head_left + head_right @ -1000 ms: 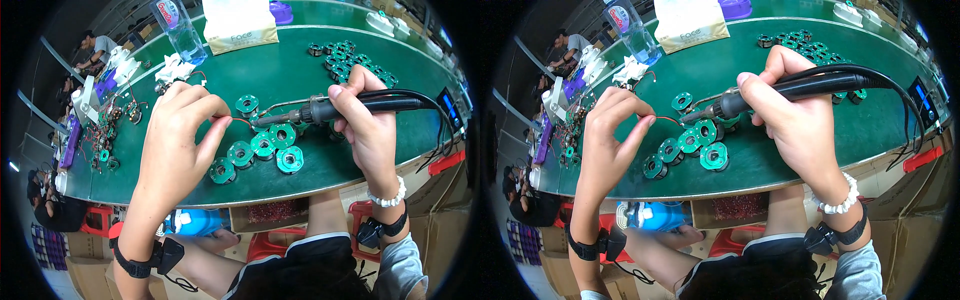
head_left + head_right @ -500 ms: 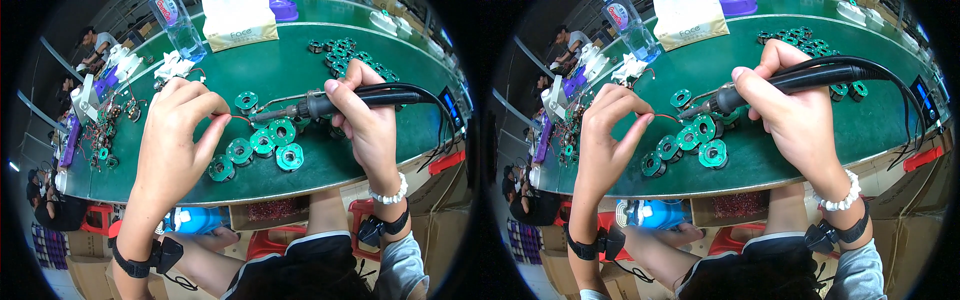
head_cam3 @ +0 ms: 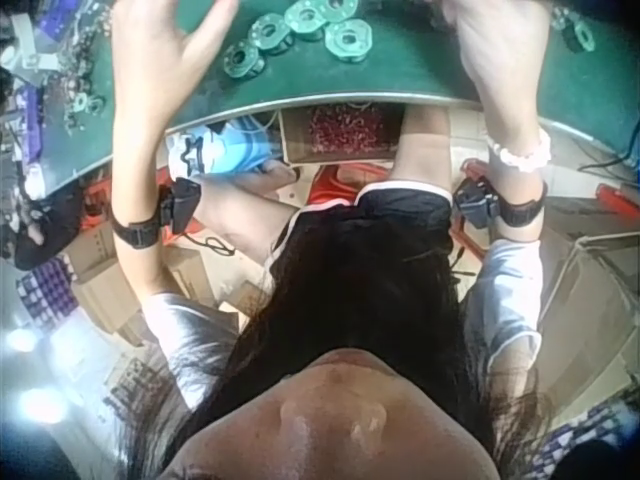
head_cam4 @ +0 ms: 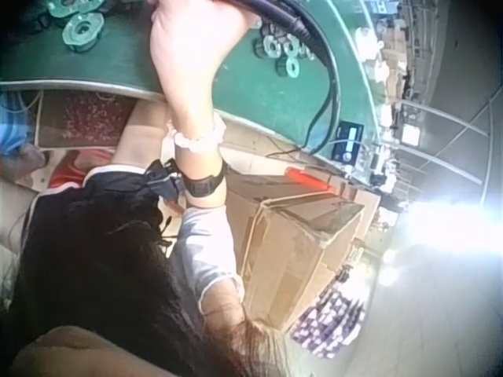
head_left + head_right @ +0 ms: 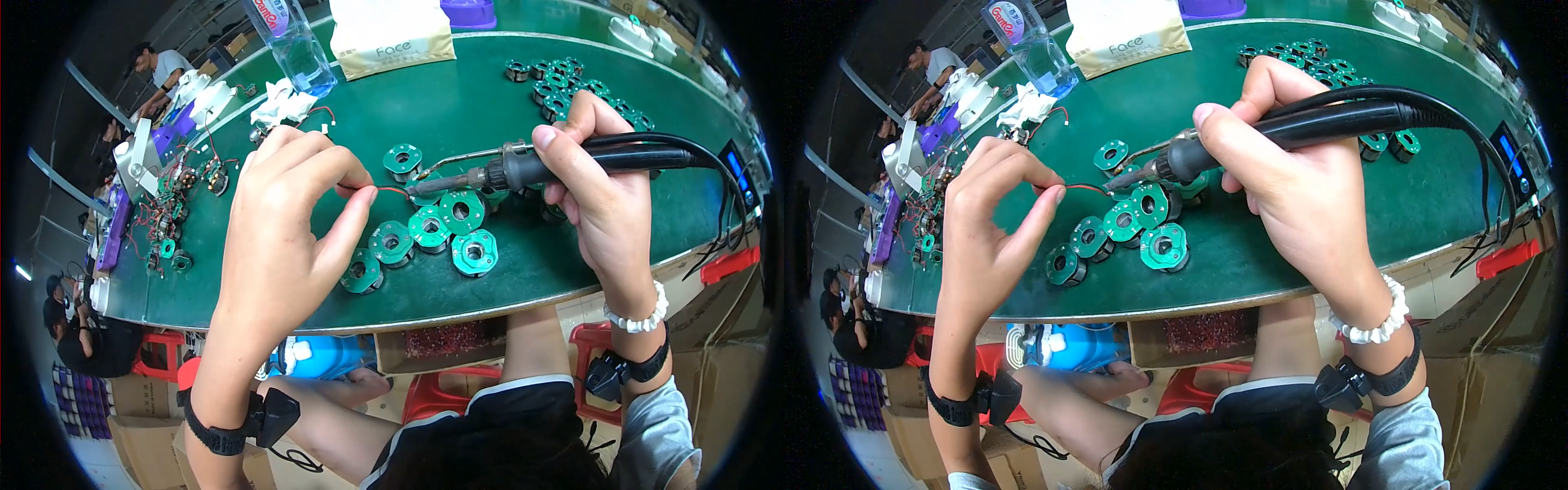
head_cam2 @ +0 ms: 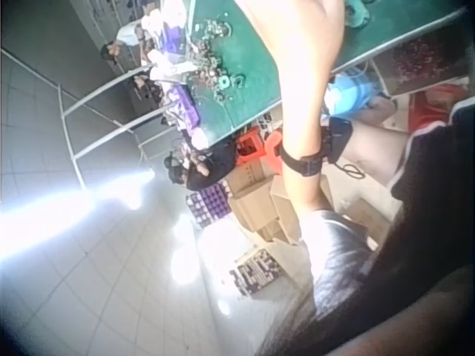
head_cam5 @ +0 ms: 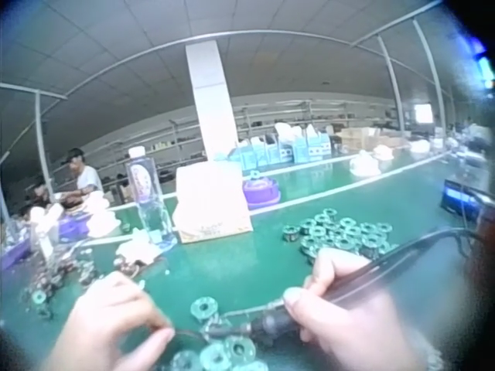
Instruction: The person is soldering red and black wires onto small circular circuit boards at a workbench.
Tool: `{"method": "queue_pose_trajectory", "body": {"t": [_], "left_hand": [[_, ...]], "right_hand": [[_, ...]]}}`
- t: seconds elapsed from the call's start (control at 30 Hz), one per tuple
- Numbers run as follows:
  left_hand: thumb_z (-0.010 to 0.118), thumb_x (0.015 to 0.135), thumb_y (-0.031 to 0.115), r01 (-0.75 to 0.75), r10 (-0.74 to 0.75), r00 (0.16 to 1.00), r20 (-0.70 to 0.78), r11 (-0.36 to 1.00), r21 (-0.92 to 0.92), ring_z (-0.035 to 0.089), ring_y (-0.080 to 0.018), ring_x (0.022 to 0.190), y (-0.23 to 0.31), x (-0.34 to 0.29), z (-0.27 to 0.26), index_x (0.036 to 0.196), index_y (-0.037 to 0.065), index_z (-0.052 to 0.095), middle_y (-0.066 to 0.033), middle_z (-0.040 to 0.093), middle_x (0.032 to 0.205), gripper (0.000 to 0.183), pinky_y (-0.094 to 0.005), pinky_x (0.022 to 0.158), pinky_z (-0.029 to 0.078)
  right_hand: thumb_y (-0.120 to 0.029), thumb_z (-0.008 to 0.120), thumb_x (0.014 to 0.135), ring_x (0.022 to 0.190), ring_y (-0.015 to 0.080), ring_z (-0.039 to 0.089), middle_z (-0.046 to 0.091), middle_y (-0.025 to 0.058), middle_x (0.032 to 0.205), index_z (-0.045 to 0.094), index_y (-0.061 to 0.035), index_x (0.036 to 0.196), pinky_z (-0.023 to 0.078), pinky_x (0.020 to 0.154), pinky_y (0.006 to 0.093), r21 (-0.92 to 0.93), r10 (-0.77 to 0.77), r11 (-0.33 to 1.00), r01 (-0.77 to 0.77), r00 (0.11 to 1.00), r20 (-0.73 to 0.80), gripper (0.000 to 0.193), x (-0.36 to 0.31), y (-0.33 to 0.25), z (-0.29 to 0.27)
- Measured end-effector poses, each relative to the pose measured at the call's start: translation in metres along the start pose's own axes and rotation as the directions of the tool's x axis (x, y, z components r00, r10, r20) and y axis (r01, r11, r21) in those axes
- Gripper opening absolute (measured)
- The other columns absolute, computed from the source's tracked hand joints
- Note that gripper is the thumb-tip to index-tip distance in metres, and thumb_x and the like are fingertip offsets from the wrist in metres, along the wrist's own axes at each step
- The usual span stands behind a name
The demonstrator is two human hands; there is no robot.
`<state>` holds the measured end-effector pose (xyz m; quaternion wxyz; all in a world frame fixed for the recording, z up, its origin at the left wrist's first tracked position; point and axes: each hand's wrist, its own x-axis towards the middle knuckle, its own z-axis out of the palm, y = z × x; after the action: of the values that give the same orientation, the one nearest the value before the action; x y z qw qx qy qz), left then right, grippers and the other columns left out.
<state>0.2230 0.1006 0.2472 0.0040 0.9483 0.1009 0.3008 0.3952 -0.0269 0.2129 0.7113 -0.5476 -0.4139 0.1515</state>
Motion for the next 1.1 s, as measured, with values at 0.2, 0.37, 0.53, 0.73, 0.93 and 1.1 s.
{"method": "queue_pose_trajectory", "body": {"t": [0.2, 0.37, 0.53, 0.73, 0.93, 1.1], "left_hand": [[0.060, 0.062, -0.002, 0.011, -0.011, 1.000, 0.017, 1.000, 0.004, 0.048, -0.0218, 0.066, 0.0010, -0.0001, -0.0003, 0.065, -0.001, 0.052, -0.0088, 0.053, 0.066, 0.008, -0.0297, 0.063, 0.038], [0.060, 0.062, -0.001, 0.022, -0.022, 0.999, 0.023, 1.000, -0.005, 0.048, -0.0208, 0.067, 0.0021, -0.0009, 0.0006, 0.065, -0.001, 0.052, -0.0084, 0.053, 0.065, 0.008, -0.0293, 0.063, 0.038], [0.059, 0.061, 0.000, 0.033, -0.033, 0.999, -0.011, 0.999, -0.037, 0.047, -0.0238, 0.065, 0.0032, -0.0007, 0.0020, 0.064, 0.000, 0.052, -0.0081, 0.051, 0.063, 0.008, -0.0320, 0.061, 0.038], [0.060, 0.061, -0.001, 0.026, -0.027, 1.000, -0.016, 0.999, -0.034, 0.047, -0.0235, 0.064, 0.0039, -0.0004, 0.0017, 0.064, 0.000, 0.052, -0.0081, 0.051, 0.063, 0.009, -0.0315, 0.060, 0.038], [0.060, 0.061, -0.001, 0.024, -0.024, 1.000, -0.009, 1.000, -0.020, 0.046, -0.0231, 0.063, 0.0048, 0.0001, 0.0016, 0.063, 0.001, 0.052, -0.0076, 0.050, 0.062, 0.009, -0.0318, 0.059, 0.037], [0.061, 0.062, -0.001, 0.036, -0.037, 0.999, 0.025, 0.999, 0.022, 0.046, -0.0192, 0.065, 0.0066, 0.0005, -0.0007, 0.065, -0.001, 0.052, -0.0074, 0.050, 0.063, 0.009, -0.0282, 0.062, 0.037]], "right_hand": [[-0.011, 0.059, 0.077, 0.042, -0.0008, 0.040, 0.046, -0.0028, 0.059, 0.041, -0.0100, 0.067, 0.025, 0.033, 0.0120, 0.002, 0.002, 1.000, -0.002, 1.000, 0.009, 0.021, -0.0001, 0.0013, -0.0013], [-0.011, 0.060, 0.077, 0.042, -0.0006, 0.041, 0.048, -0.0020, 0.062, 0.041, -0.0096, 0.067, 0.026, 0.034, 0.0122, 0.016, -0.013, 1.000, 0.012, 0.999, 0.040, 0.021, -0.0007, 0.0016, -0.0010], [-0.011, 0.059, 0.077, 0.042, -0.0006, 0.040, 0.047, -0.0016, 0.062, 0.041, -0.0093, 0.065, 0.026, 0.034, 0.0122, 0.008, -0.035, 0.999, 0.035, 0.998, 0.052, 0.022, 0.0002, 0.0036, -0.0021], [-0.011, 0.059, 0.077, 0.042, -0.0004, 0.040, 0.047, -0.0018, 0.061, 0.041, -0.0093, 0.065, 0.025, 0.035, 0.0123, -0.010, -0.065, 0.998, 0.066, 0.996, 0.060, 0.022, 0.0002, 0.0049, -0.0033], [-0.011, 0.059, 0.077, 0.042, -0.0002, 0.040, 0.046, -0.0021, 0.060, 0.040, -0.0096, 0.065, 0.025, 0.035, 0.0125, -0.010, -0.075, 0.997, 0.076, 0.995, 0.061, 0.022, 0.0009, 0.0053, -0.0035], [-0.011, 0.058, 0.077, 0.042, -0.0001, 0.040, 0.046, -0.0023, 0.060, 0.040, -0.0097, 0.066, 0.025, 0.035, 0.0125, -0.012, -0.091, 0.996, 0.092, 0.993, 0.068, 0.021, 0.0012, 0.0053, -0.0044]]}}
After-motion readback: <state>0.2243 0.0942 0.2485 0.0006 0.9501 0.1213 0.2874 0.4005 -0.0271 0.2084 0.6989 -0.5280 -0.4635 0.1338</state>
